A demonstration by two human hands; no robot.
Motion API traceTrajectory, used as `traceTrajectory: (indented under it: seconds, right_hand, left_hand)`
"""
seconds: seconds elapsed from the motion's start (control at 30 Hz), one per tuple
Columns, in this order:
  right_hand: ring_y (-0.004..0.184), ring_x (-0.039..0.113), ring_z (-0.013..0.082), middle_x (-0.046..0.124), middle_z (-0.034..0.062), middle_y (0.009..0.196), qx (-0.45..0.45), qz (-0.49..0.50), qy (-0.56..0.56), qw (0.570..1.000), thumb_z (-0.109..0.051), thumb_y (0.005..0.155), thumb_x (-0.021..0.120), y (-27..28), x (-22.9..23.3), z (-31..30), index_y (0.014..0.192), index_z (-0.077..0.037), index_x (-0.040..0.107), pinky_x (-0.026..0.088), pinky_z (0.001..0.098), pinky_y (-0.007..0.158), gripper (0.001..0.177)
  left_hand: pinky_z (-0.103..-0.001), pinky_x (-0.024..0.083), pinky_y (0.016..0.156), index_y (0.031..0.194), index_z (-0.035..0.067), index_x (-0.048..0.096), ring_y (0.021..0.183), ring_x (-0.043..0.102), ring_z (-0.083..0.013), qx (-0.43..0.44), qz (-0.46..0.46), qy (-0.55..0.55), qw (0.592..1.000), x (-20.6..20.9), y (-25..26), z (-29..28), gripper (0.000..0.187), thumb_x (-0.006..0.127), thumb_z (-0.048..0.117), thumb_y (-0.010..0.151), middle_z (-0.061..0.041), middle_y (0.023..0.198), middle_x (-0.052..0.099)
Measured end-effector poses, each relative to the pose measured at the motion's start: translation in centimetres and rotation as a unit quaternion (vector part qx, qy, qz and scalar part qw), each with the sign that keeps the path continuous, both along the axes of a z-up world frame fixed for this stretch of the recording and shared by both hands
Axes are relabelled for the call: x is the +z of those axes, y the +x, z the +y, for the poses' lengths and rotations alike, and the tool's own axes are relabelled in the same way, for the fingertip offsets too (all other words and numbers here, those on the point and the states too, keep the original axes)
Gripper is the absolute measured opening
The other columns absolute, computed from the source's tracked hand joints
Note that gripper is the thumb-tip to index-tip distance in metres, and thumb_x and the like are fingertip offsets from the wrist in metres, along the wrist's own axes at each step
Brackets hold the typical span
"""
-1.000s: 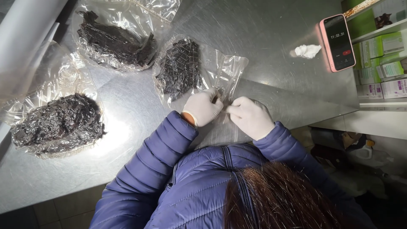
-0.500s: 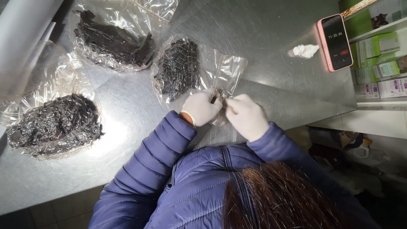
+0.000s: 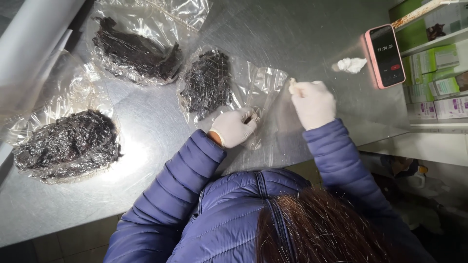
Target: Applying labels to bags of dried mushrooms on a stainless steel table.
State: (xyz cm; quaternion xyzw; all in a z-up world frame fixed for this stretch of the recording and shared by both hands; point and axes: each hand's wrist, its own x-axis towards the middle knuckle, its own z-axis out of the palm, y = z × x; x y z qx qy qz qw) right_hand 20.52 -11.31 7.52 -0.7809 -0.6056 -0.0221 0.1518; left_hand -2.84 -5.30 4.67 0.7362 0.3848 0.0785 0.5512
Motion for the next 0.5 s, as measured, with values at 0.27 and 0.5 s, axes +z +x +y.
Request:
traceTrajectory:
  seconds: [0.27, 0.5]
  right_hand:
    - [0.09, 0.062, 0.0098, 0.064, 0.0023, 0.104, -0.03, 0.597, 0.062, 0.8, -0.005, 0.102, 0.058, 2.8, 1.7, 2.8, 0.108, 0.0, 0.067, 0.053, 0.0264, 0.081, 0.012]
    - [0.09, 0.06, 0.0097, 0.064, 0.0037, 0.102, 0.037, 0.671, 0.029, 0.74, -0.001, 0.1, 0.057, 0.2, 2.9, 4.7, 0.098, 0.0, 0.065, 0.049, 0.0244, 0.077, 0.009]
  left_hand:
    - [-0.044, 0.056, 0.077, 0.097, 0.011, 0.074, 0.083, 0.07, -0.0331, 0.094, -0.029, 0.242, 0.965, 2.8, -2.0, 4.5, 0.023, 0.066, 0.032, 0.096, -0.014, 0.09, 0.072]
    - [-0.045, 0.053, 0.072, 0.116, 0.001, 0.065, 0.088, 0.066, -0.0367, 0.211, 0.17, 0.444, 0.854, 0.6, -4.7, 9.2, 0.053, 0.079, 0.035, 0.077, -0.019, 0.101, 0.069]
